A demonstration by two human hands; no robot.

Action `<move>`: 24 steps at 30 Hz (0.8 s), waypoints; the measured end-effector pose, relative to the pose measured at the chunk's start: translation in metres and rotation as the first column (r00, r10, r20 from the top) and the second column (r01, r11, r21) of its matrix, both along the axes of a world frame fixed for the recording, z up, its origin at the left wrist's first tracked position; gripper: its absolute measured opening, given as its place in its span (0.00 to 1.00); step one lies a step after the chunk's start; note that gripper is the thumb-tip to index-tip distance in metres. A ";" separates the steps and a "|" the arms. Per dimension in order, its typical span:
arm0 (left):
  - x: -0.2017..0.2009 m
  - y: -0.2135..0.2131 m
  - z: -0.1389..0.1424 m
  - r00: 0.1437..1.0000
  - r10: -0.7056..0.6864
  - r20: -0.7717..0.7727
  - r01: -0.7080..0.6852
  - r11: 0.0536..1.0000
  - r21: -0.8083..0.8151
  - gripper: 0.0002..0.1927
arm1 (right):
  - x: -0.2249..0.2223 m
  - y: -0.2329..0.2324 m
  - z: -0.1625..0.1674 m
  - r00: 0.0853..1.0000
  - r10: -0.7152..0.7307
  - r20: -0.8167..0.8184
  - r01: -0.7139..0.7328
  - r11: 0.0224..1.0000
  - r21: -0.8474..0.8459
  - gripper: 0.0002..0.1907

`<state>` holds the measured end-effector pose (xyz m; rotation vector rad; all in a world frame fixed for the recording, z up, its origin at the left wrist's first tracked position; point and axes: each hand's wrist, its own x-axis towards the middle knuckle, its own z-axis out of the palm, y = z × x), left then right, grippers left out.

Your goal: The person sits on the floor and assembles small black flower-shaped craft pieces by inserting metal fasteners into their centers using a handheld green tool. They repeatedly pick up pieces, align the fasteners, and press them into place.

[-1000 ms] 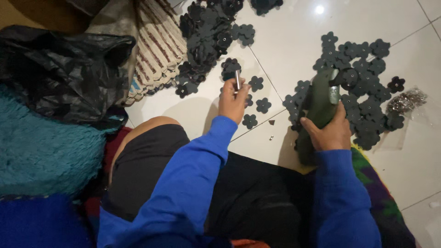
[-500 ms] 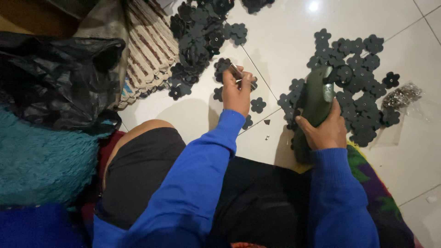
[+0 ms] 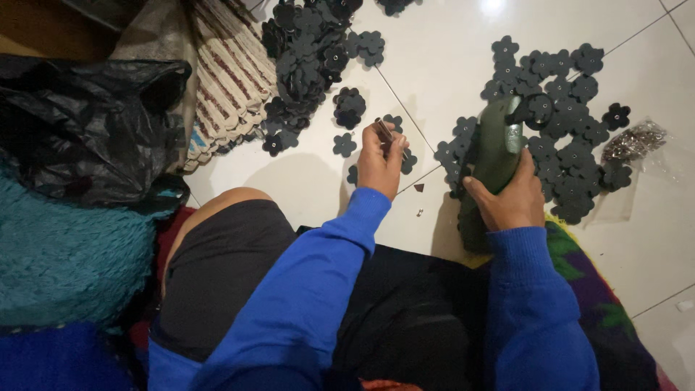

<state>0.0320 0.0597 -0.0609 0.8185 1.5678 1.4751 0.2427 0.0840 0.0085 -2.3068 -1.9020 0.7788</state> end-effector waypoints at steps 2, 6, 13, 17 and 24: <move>0.000 -0.001 0.003 1.000 0.008 -0.013 -0.008 1.000 -0.009 0.13 | -0.001 0.000 0.001 1.000 0.002 0.007 -0.002 1.000 -0.003 0.59; -0.001 -0.002 0.005 1.000 -0.004 -0.012 0.004 1.000 0.013 0.13 | -0.002 0.002 0.001 0.999 -0.021 0.028 0.022 0.999 -0.036 0.60; -0.004 -0.002 0.007 0.999 -0.004 -0.049 0.005 1.000 0.011 0.13 | -0.001 0.001 0.001 1.000 0.002 0.008 -0.002 1.000 -0.010 0.59; -0.004 -0.003 0.009 0.999 -0.018 -0.049 0.018 1.000 0.004 0.13 | -0.001 0.001 0.002 1.000 0.010 0.009 -0.010 1.000 -0.016 0.58; -0.004 -0.003 0.010 0.999 -0.039 -0.032 0.037 0.998 -0.050 0.13 | -0.002 0.001 0.003 1.000 0.000 0.017 0.001 0.999 -0.042 0.59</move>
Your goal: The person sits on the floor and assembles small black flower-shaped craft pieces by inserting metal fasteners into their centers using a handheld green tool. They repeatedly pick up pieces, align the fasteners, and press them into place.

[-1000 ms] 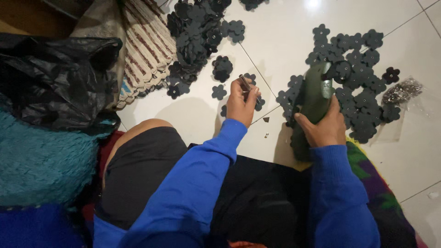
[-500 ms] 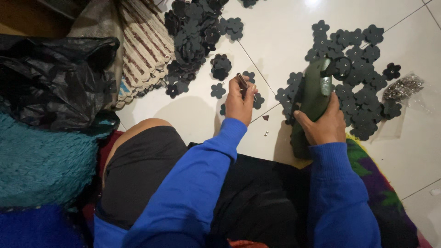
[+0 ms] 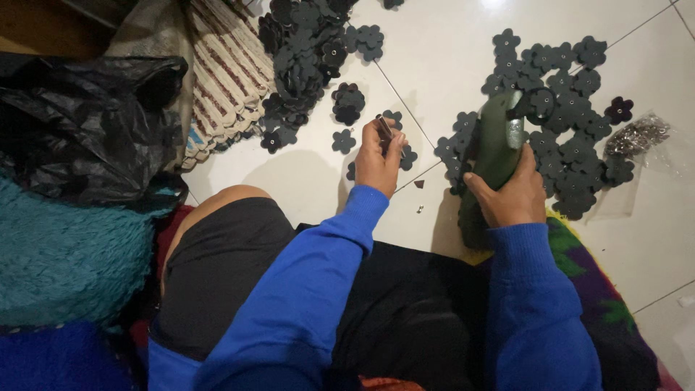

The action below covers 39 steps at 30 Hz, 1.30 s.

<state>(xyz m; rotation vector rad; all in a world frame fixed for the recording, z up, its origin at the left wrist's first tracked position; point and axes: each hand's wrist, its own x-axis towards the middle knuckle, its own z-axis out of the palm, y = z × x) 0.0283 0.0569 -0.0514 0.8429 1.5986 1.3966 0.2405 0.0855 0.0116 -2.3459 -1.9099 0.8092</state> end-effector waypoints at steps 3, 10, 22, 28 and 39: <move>0.000 -0.001 0.001 1.000 -0.007 -0.007 0.007 1.000 0.005 0.13 | -0.001 0.002 0.000 1.000 -0.006 0.020 0.006 1.000 -0.023 0.59; 0.000 -0.004 0.003 0.998 -0.013 -0.055 0.013 1.000 0.011 0.12 | -0.001 0.002 0.000 1.000 -0.001 0.028 0.001 1.000 -0.018 0.60; 0.001 -0.010 -0.016 0.983 -0.110 -0.148 0.129 0.984 0.125 0.15 | 0.000 -0.007 -0.004 0.998 0.061 0.018 -0.063 0.987 0.147 0.62; -0.002 -0.013 -0.022 0.877 -0.228 -0.422 0.261 0.965 0.020 0.13 | -0.003 -0.005 -0.007 0.998 0.013 0.065 -0.017 0.997 0.070 0.63; 0.001 -0.014 -0.018 0.878 -0.113 -0.465 0.218 0.959 0.178 0.12 | -0.025 -0.028 0.047 0.887 0.236 -0.397 -0.015 0.873 0.487 0.44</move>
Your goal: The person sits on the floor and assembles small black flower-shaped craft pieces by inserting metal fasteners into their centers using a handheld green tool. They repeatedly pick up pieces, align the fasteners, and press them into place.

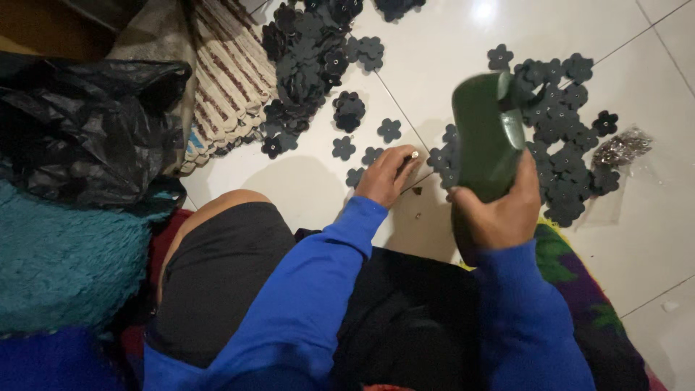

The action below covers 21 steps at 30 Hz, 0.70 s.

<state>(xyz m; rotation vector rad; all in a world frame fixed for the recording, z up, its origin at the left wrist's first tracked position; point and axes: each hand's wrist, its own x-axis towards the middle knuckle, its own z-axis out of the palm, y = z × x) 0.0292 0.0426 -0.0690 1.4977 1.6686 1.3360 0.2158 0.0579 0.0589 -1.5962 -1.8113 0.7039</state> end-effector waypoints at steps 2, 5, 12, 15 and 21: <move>0.001 0.000 -0.002 1.000 -0.004 -0.007 0.004 1.000 0.029 0.12 | -0.004 -0.014 0.018 0.991 0.068 -0.111 -0.063 0.997 0.054 0.37; 0.001 -0.002 -0.008 1.000 0.002 -0.011 -0.001 0.998 0.061 0.12 | -0.012 -0.026 0.032 0.961 0.192 -0.201 -0.169 0.977 0.127 0.33; 0.000 0.002 -0.021 0.997 -0.042 -0.062 0.033 0.991 -0.132 0.13 | -0.022 -0.021 0.032 0.965 0.238 0.115 -0.232 0.971 -0.057 0.48; 0.003 0.002 -0.018 1.000 -0.010 -0.029 0.006 0.990 -0.138 0.11 | -0.020 -0.023 0.035 0.979 0.180 0.101 -0.183 0.983 0.024 0.48; 0.002 -0.002 -0.014 1.000 -0.002 -0.018 0.004 0.998 0.067 0.11 | -0.025 -0.036 0.038 0.928 0.253 -0.273 -0.225 0.966 0.130 0.46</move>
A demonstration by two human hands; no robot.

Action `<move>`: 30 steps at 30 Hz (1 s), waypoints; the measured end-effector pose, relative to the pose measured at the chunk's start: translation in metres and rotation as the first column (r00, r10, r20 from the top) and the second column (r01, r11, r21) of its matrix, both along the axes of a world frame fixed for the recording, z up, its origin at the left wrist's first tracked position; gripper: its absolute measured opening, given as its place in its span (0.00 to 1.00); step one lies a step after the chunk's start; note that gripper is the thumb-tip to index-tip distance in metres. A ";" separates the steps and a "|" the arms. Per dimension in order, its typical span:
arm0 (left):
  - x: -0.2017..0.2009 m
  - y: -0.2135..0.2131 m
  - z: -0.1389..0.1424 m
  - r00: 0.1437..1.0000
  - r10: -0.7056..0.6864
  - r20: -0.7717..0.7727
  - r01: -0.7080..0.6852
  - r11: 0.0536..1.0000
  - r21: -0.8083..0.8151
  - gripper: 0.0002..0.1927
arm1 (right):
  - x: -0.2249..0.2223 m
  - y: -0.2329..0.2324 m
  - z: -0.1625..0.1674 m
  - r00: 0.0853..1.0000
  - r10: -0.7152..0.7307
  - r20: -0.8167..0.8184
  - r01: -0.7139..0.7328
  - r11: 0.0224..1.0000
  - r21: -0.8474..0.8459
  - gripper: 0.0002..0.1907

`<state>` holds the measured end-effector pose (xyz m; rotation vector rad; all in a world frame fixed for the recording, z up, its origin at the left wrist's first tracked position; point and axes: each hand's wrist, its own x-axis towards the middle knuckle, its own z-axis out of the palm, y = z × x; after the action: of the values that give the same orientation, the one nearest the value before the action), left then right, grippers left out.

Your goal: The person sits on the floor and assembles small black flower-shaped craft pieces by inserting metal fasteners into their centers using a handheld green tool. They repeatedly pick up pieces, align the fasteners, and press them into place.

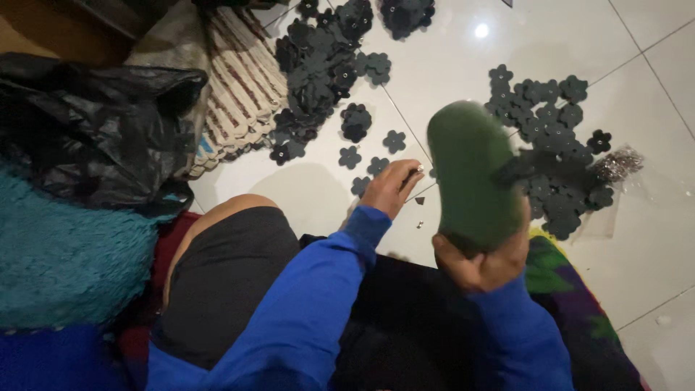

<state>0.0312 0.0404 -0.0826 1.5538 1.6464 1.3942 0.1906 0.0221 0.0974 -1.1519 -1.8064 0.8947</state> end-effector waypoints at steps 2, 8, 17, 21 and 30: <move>-0.001 0.002 -0.002 0.999 -0.037 -0.019 0.037 0.999 -0.031 0.11 | -0.003 0.003 -0.003 0.987 0.028 0.156 -0.027 1.000 -0.014 0.49; 0.002 0.008 -0.002 0.999 -0.048 -0.009 0.046 0.990 -0.133 0.09 | 0.002 0.005 -0.001 0.946 -0.053 0.320 0.064 0.998 -0.023 0.50; -0.005 0.013 0.000 0.994 -0.097 -0.055 0.090 0.990 -0.113 0.15 | -0.007 0.015 -0.014 0.931 0.071 0.359 -0.050 0.996 -0.067 0.50; -0.005 0.012 0.004 0.962 0.064 0.266 -0.019 0.986 -0.167 0.08 | 0.010 0.018 -0.030 0.987 -0.056 0.153 0.088 0.973 -0.213 0.36; -0.008 -0.019 0.022 0.719 0.299 0.627 -0.243 0.954 -0.175 0.04 | 0.060 0.063 -0.077 0.916 -0.393 0.078 0.327 0.622 -0.711 0.25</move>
<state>0.0233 0.0218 -0.0610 0.6457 1.4776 1.7340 0.2503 0.0851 0.0203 -1.8485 -1.0635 1.4262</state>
